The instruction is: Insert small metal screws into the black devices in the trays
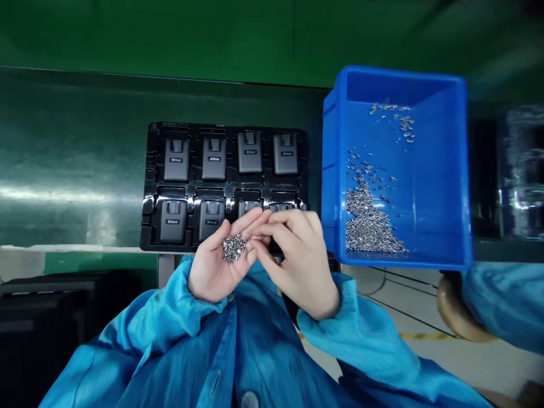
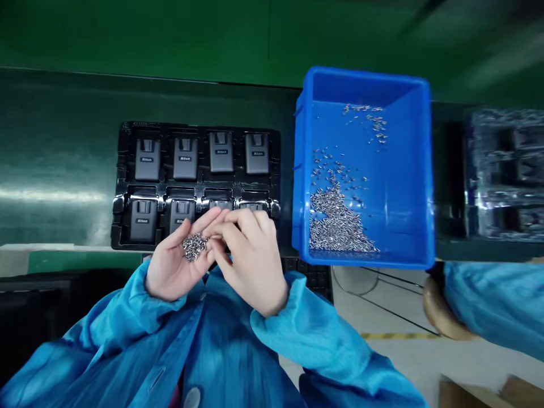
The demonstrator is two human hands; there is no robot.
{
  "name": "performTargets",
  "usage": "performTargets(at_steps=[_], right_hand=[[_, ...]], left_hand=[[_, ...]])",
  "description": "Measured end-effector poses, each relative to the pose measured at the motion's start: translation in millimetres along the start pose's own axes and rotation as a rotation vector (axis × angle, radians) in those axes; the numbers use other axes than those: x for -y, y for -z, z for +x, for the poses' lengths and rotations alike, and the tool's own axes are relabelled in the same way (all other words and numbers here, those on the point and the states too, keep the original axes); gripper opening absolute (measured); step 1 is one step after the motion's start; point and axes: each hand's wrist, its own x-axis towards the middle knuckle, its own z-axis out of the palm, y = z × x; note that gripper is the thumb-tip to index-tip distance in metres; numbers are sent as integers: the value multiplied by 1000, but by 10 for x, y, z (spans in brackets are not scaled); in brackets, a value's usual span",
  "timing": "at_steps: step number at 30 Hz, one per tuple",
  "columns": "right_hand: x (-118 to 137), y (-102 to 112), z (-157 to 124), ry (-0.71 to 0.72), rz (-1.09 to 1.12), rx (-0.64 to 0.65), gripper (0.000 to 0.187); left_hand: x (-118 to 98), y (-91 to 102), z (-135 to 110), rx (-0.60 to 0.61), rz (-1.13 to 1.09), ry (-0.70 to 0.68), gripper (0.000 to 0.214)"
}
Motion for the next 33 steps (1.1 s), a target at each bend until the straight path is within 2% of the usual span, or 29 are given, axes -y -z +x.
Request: performTargets(at_steps=[6, 13, 19, 23, 28, 31, 33], right_hand=[[-37, -63, -27, -29, -68, 57, 5], [-15, -146, -44, -73, -40, 22, 4], [-28, -85, -15, 36, 53, 33, 6], [-3, -17, 14, 61, 65, 66, 4], [24, 16, 52, 88, 50, 123, 4], [43, 25, 41, 90, 62, 141, 6], [74, 10, 10, 81, 93, 137, 5]], left_hand=[[46, 17, 2, -45, -2, 17, 47], [87, -7, 36, -38, -24, -32, 47], [39, -6, 40, 16, -1, 2, 45], [28, -8, 23, 52, 9, 18, 47], [28, -14, 3, 38, -12, 25, 52], [21, -38, 13, -17, -9, 23, 50], [19, -66, 37, -159, 30, 7, 43]])
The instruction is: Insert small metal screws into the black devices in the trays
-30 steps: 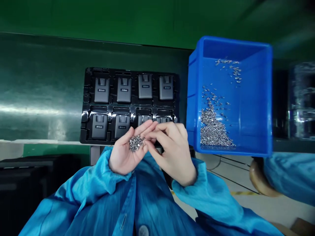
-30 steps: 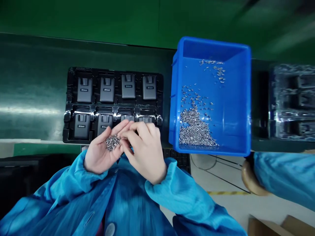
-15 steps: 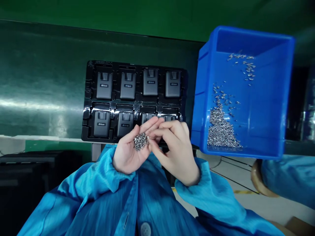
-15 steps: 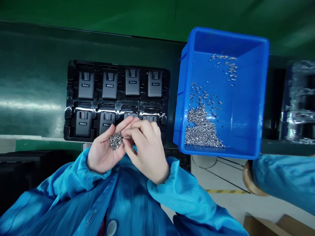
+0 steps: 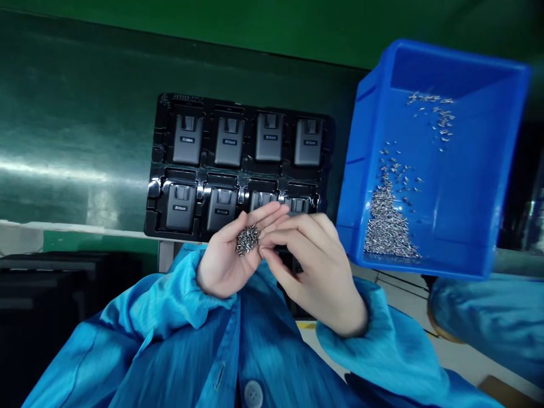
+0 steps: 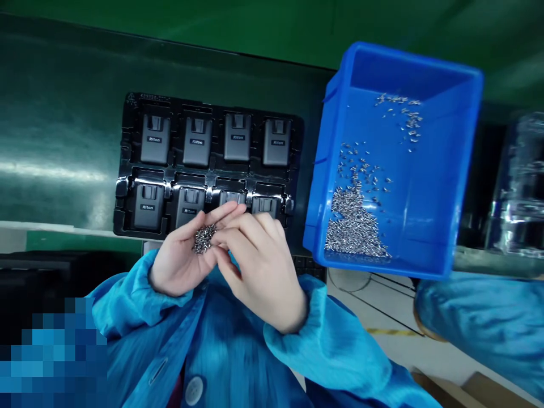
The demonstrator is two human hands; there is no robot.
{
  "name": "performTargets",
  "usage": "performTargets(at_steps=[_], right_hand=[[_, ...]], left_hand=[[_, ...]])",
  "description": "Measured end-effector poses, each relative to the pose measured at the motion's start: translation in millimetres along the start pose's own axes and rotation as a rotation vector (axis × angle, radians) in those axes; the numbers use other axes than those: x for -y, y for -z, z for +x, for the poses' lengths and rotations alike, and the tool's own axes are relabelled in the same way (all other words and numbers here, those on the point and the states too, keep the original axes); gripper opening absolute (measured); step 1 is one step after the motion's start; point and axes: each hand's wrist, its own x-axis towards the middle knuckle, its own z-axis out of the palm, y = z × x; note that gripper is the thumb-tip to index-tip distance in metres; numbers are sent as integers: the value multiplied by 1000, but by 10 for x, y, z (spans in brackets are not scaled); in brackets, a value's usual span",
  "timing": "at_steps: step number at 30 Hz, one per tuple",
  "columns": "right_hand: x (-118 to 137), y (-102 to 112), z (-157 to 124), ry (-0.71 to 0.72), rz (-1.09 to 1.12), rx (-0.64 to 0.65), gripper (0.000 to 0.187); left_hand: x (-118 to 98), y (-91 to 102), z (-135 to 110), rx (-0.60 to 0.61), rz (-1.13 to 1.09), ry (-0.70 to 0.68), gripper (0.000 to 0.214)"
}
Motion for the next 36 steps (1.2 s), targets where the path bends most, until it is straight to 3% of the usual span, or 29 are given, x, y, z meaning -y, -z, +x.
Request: performTargets(at_steps=[3, 5, 10, 17, 25, 36], right_hand=[[53, -81, -39, 3, 15, -44, 5], [65, -149, -40, 3, -30, -71, 9], [-26, -226, 31, -5, -126, -101, 9], [-129, -59, 22, -40, -142, -267, 7], [-66, 32, 15, -11, -63, -128, 5], [-54, 60, 49, 56, -80, -27, 4]], left_hand=[[4, -64, 37, -268, 60, -40, 28], [11, -110, 51, -311, 44, -31, 24], [32, -167, 36, -250, -41, 1, 33], [6, -86, -6, -80, -47, -46, 34], [-20, -29, -74, 162, 4, -1, 44], [-25, 9, -96, 176, 42, 10, 45]])
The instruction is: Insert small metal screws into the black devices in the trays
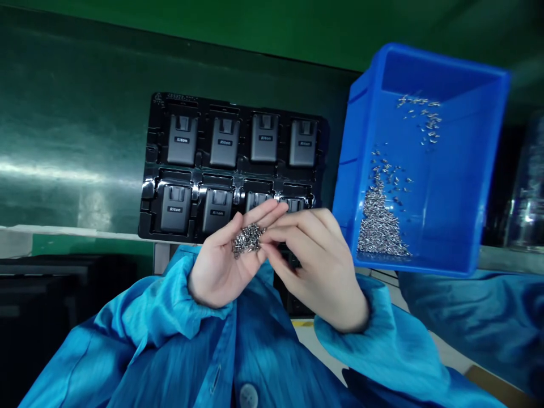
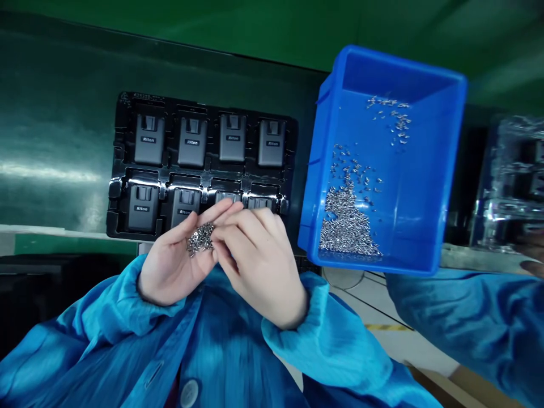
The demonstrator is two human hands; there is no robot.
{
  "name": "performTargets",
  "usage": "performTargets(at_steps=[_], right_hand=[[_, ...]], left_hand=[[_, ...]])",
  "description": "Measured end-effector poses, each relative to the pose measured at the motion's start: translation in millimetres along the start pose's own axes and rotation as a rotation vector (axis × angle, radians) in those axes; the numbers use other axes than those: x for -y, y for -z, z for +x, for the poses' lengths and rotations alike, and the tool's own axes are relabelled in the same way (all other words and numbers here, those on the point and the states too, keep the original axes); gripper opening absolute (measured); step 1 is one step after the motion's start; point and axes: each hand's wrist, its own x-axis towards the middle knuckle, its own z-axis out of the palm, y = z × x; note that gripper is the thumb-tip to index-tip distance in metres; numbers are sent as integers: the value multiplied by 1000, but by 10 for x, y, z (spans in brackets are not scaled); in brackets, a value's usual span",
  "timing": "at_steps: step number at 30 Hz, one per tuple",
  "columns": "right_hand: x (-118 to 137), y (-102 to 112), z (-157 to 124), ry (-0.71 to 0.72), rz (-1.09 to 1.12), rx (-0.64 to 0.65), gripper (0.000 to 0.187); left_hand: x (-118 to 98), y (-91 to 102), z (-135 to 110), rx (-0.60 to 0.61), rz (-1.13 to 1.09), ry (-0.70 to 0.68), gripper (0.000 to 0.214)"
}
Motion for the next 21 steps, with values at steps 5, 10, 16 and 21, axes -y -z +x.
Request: performTargets(at_steps=[5, 10, 16, 21], right_hand=[[13, -21, -11, -32, -67, 27, 3], [17, -23, -9, -35, -187, 68, 4], [47, -43, 27, -15, -340, 111, 9], [42, -59, 36, -15, -377, 138, 7]], left_hand=[[17, -25, 7, -26, -12, -15, 44], [75, -87, 31, -135, -15, -62, 44], [137, -131, 69, -240, -1, -65, 42], [142, -116, 84, -223, -13, -59, 40]])
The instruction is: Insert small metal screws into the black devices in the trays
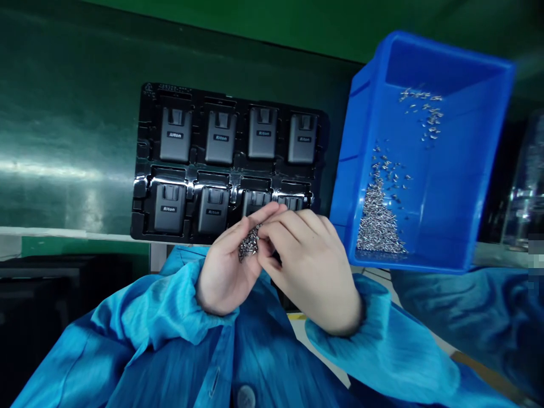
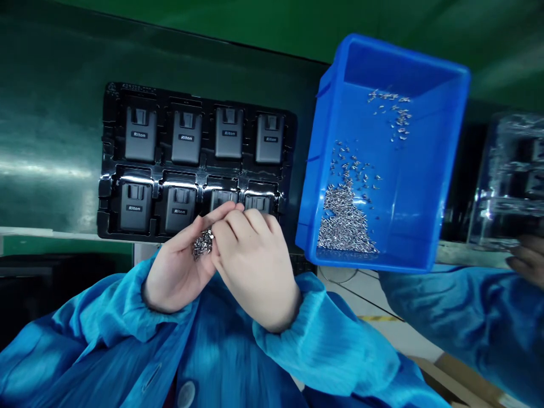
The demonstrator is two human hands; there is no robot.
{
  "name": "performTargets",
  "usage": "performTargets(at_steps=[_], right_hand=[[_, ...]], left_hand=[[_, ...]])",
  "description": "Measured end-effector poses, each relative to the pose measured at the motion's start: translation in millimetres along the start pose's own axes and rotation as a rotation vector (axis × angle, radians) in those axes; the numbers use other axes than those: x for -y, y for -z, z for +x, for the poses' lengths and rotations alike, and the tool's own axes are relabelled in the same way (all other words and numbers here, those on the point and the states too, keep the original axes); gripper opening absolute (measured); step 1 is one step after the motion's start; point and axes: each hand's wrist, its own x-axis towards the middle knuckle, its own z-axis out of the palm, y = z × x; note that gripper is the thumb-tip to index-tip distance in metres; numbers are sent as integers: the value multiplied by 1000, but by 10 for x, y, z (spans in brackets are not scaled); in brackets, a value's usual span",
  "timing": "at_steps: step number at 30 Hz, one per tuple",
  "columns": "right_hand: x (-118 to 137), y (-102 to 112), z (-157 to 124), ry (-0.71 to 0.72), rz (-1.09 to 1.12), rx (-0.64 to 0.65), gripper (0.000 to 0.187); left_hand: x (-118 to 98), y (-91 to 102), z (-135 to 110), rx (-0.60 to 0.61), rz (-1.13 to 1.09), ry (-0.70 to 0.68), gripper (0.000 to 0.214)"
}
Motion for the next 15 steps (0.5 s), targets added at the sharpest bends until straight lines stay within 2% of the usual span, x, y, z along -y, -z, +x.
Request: performTargets(at_steps=[9, 12, 15], right_hand=[[-82, -50, -25, -37, 225, -83, 4], [-149, 18, -44, -75, 329, -111, 6], [-350, 124, -76, -117, 338, -142, 6]], left_hand=[[-41, 49, 63, 50, -26, 56, 42], [-44, 85, 94, 67, -37, 101, 42], [-40, 112, 117, 63, -53, 128, 44]])
